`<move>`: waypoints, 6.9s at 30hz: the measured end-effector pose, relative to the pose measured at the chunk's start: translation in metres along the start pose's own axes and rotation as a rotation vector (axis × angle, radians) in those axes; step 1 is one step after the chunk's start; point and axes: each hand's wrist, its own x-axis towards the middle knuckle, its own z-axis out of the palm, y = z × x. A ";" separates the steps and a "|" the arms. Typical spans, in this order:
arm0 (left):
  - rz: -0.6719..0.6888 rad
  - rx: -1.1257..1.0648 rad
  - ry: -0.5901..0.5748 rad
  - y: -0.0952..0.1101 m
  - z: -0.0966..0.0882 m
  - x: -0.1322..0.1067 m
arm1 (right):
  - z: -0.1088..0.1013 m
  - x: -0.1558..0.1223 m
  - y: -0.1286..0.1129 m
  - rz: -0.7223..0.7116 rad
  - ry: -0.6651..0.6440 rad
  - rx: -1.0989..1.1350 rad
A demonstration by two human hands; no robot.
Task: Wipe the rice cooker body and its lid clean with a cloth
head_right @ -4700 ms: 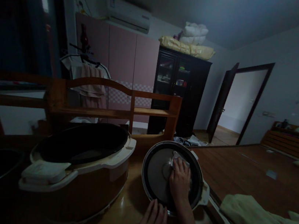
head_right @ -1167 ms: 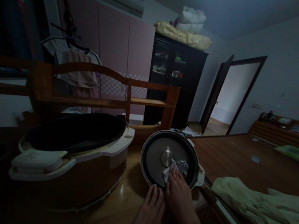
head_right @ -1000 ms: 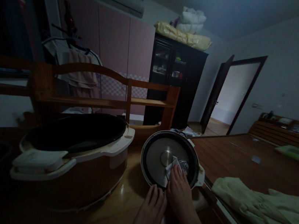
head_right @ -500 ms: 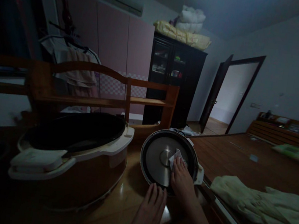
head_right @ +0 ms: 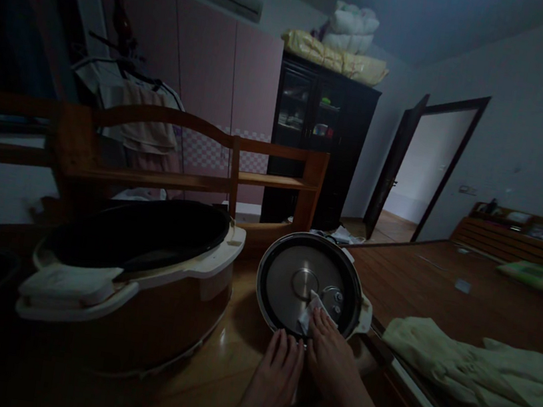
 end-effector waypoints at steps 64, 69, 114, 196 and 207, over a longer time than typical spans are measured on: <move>0.006 0.014 0.023 -0.006 -0.006 0.000 | -0.013 0.023 -0.019 0.165 0.141 -0.084; -0.004 -0.001 -0.001 -0.002 -0.004 0.000 | -0.015 0.002 -0.020 0.108 0.095 -0.084; 0.010 0.061 -0.023 -0.004 -0.013 -0.002 | -0.019 0.091 0.046 -0.027 0.169 -0.201; -0.009 -0.014 -0.022 0.003 0.009 -0.001 | -0.057 0.081 -0.034 -0.475 -0.227 0.315; 0.019 -0.015 -0.062 0.003 0.006 0.000 | -0.041 0.075 -0.024 -0.385 -0.109 0.114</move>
